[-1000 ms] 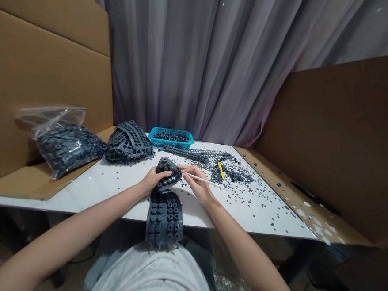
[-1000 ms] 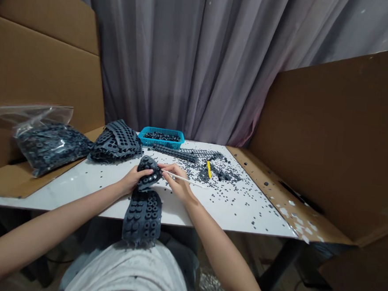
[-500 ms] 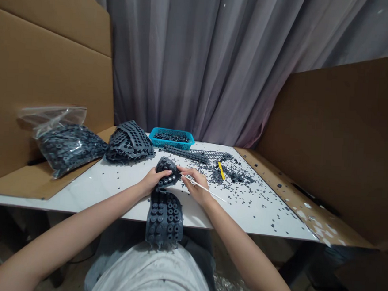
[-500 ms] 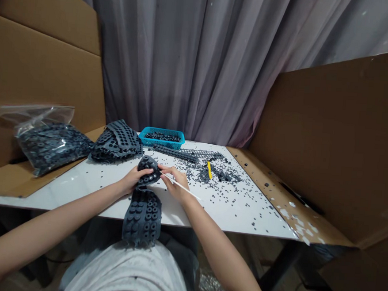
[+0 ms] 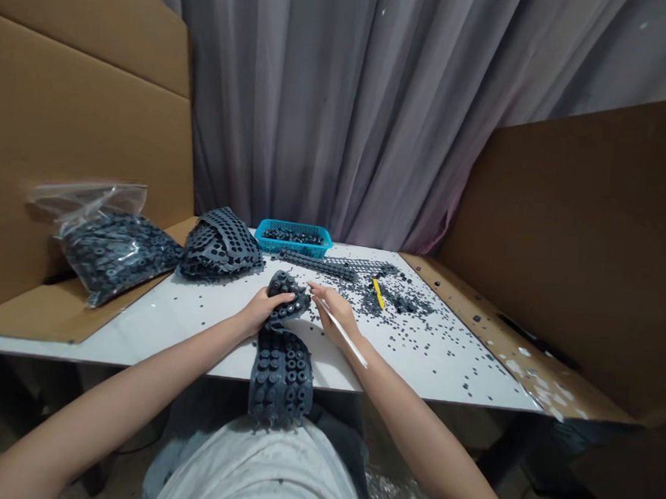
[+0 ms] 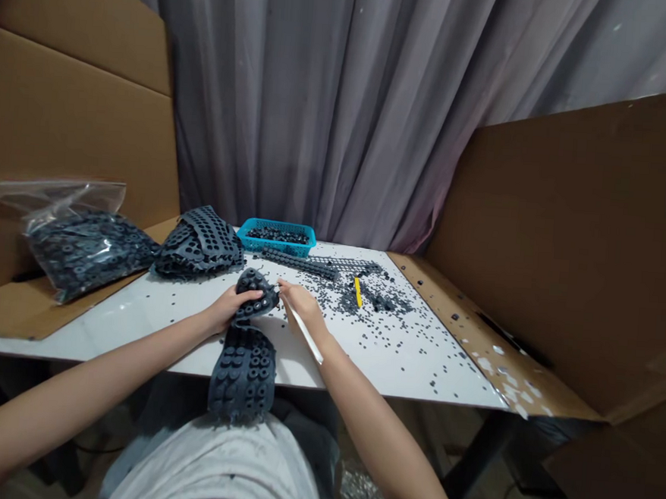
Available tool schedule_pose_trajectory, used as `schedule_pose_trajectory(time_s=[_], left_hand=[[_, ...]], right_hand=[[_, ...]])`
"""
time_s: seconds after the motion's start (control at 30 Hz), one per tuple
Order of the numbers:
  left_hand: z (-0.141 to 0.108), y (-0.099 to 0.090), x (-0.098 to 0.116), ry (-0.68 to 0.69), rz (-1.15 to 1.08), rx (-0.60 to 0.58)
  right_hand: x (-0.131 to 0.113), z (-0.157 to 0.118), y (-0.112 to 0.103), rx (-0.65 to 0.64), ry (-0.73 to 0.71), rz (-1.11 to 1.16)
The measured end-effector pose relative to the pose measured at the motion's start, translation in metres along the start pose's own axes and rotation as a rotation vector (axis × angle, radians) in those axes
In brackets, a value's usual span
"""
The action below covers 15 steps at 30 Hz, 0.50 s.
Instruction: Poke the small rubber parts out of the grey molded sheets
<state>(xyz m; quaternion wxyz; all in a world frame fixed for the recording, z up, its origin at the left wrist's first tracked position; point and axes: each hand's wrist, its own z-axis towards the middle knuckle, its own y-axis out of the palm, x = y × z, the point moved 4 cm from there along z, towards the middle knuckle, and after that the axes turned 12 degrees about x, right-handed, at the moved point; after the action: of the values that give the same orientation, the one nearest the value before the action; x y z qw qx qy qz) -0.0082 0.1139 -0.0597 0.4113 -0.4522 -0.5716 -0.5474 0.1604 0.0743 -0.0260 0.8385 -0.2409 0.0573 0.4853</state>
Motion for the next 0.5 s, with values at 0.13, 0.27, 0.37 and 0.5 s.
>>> schedule_pose_trajectory(time_s=[0.13, 0.27, 0.37, 0.5], left_hand=[[-0.002, 0.001, 0.000, -0.017, -0.020, 0.010], [-0.004, 0.001, 0.000, -0.028, -0.042, 0.011], [0.001, 0.004, 0.004, -0.038, -0.061, 0.008], [0.025, 0.013, 0.014, -0.076, -0.030, -0.008]], right_hand=[[0.021, 0.003, -0.008, 0.081, 0.223, -0.161], [0.039, 0.003, -0.018, 0.161, 0.312, -0.272], [0.043, 0.001, -0.019, 0.184, 0.266, -0.273], [0.043, -0.001, -0.019, 0.194, 0.233, -0.259]])
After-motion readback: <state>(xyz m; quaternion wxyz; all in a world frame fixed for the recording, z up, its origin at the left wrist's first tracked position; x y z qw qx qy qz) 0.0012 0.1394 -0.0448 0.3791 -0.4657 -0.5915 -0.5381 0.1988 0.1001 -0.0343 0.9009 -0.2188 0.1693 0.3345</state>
